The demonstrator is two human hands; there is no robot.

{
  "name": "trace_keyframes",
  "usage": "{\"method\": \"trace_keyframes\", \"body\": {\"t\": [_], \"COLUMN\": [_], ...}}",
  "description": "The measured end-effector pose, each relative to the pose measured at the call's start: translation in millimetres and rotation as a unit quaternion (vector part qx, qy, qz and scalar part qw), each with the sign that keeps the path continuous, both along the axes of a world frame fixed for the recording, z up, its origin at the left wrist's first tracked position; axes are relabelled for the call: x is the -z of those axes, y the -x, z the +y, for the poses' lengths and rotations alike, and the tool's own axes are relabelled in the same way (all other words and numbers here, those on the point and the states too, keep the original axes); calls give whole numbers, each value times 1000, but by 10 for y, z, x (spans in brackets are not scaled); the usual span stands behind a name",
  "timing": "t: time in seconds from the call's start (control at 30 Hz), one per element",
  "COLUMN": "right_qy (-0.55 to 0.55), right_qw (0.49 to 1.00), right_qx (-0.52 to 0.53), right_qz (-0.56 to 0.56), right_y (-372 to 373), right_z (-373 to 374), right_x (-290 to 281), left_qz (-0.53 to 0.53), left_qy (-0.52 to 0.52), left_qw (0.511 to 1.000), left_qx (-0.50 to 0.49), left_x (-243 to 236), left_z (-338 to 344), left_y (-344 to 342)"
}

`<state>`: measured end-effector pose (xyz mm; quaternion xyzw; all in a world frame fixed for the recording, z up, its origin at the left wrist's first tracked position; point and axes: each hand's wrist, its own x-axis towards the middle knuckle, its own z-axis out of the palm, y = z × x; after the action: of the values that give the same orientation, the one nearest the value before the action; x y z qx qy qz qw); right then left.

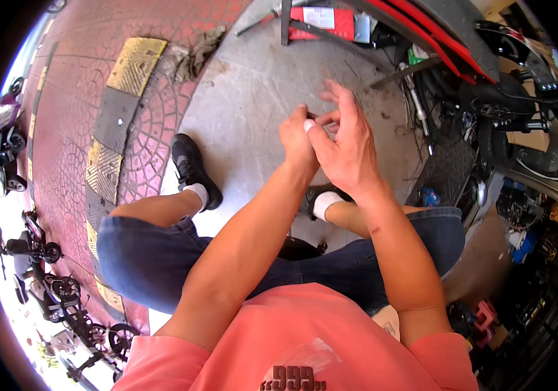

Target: The person pushes an electric scooter from a sidewalk into a shop, removes the seat and a fluorescent vest, retrieves components from a workbench, and begins working on the rear brake assembly by hand.

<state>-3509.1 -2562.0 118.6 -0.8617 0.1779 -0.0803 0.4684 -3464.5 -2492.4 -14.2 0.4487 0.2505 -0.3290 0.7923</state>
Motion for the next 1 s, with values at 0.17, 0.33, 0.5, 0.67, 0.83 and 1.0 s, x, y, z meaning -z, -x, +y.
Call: {"method": "trace_keyframes", "body": {"t": [0.17,0.33,0.5,0.67,0.83,1.0], "right_qy": [173,282,311,315,210,18], "right_qw": [984,959,945,940,922,931], "right_qx": [1,5,-5,13,165,260], "right_qz": [-32,-39,-96,-133,-280,-257], "right_y": [669,1090,1538,1852,2229,2735], "right_z": [-107,186,664,1485,2119,2603], "right_x": [126,10,-51,236,556,532], "left_qz": [-384,-405,-416,-434,-312,-279], "left_qy": [-177,-377,-280,-163,-205,-217], "left_qw": [881,738,774,851,886,912], "left_qx": [211,386,388,248,274,209], "left_x": [265,-30,-487,8,246,-183], "left_z": [42,496,1096,1474,1817,1556], "left_y": [1082,1466,2194,2467,1977,1515]}}
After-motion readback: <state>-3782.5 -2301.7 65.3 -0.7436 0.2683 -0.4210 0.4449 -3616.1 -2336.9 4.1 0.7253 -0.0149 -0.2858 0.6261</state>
